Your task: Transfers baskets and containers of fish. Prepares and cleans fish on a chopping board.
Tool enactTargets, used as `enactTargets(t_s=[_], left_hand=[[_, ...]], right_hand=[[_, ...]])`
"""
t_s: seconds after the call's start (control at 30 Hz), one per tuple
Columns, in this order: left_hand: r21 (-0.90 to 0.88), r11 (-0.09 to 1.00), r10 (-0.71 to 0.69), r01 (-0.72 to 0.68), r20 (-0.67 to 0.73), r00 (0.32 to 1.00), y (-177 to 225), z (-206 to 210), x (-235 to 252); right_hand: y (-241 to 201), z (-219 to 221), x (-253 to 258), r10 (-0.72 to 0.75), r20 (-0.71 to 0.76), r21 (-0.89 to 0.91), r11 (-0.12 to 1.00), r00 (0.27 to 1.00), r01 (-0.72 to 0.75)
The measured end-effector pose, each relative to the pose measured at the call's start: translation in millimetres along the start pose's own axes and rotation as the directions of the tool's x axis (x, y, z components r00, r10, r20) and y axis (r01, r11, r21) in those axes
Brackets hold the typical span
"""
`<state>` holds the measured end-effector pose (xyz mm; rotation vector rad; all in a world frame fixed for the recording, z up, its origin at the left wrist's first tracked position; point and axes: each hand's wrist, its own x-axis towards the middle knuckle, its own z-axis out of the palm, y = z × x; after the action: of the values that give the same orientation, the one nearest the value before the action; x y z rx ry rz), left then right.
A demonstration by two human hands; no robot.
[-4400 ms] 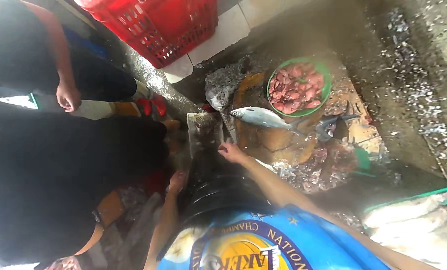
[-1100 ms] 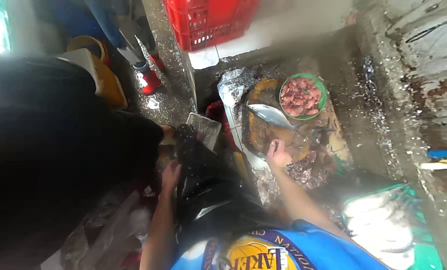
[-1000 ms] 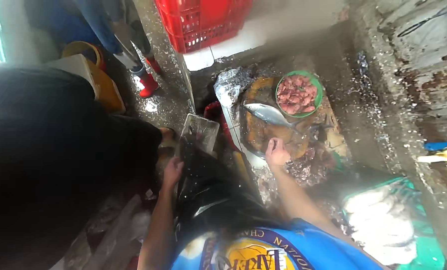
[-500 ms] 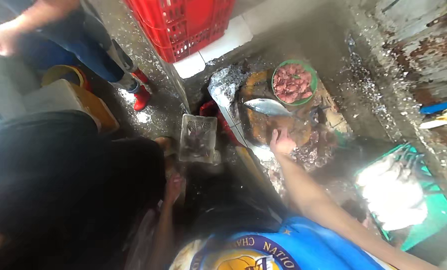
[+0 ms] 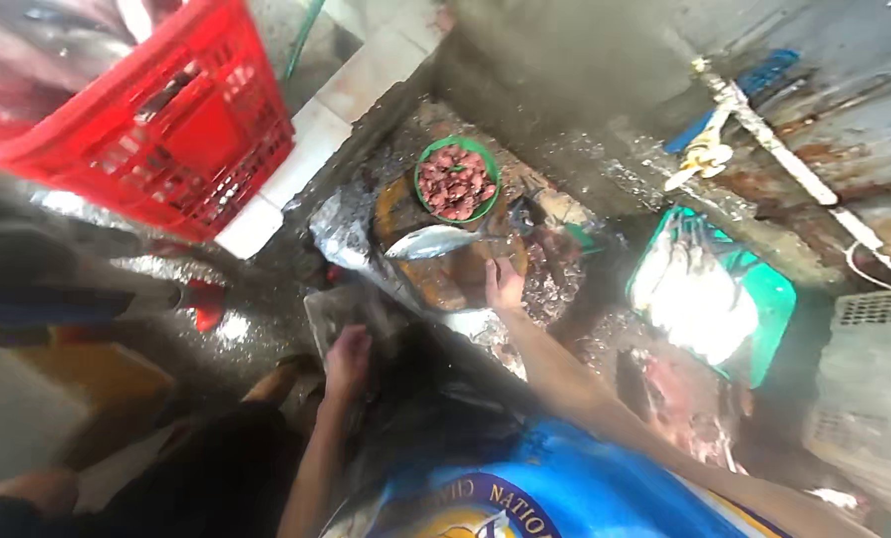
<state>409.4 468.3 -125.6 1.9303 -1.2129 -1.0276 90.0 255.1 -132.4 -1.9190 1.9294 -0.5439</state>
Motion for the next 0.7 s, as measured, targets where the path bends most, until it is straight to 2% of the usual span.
enactTargets(t_s=[0.07, 0.17, 0.23, 0.3, 0.4, 0.47, 0.6, 0.7], left_hand=[[0.075, 0.98, 0.187, -0.184, -0.039, 0.982, 41, -3, 47], [0.127, 0.953, 0.278, -0.275, -0.005, 0.961, 113, -2, 115], [0.106, 0.97, 0.219, -0.219, 0.012, 0.976, 150, 14, 165], [0.156, 0.985, 0.076, -0.076, 0.007, 0.997, 173, 31, 218], [0.28, 0.957, -0.094, 0.077, 0.045, 0.995, 182, 54, 287], [0.181, 0.972, -0.165, 0.151, 0.065, 0.984, 179, 66, 315], [0.113, 0.968, -0.239, 0.225, 0.128, 0.962, 176, 68, 328], [0.186, 0.961, -0.222, 0.204, 0.078, 0.972, 170, 66, 327]], right_hand=[[15, -17, 23, 0.117, -0.182, 0.081, 0.991, 0.976, -0.104], [42, -43, 63, 0.347, -0.243, 0.154, 0.936, 0.906, -0.318], [61, -56, 85, 0.394, -0.247, 0.166, 0.917, 0.885, -0.362], [67, -61, 107, 0.366, -0.191, 0.14, 0.928, 0.911, -0.344], [78, -70, 117, 0.36, -0.113, -0.001, 0.932, 0.926, -0.363], [86, -77, 114, 0.42, -0.079, -0.107, 0.898, 0.904, -0.426], [110, -75, 99, 0.513, 0.056, -0.234, 0.841, 0.857, -0.488], [121, -68, 91, 0.55, 0.112, -0.276, 0.817, 0.827, -0.506]])
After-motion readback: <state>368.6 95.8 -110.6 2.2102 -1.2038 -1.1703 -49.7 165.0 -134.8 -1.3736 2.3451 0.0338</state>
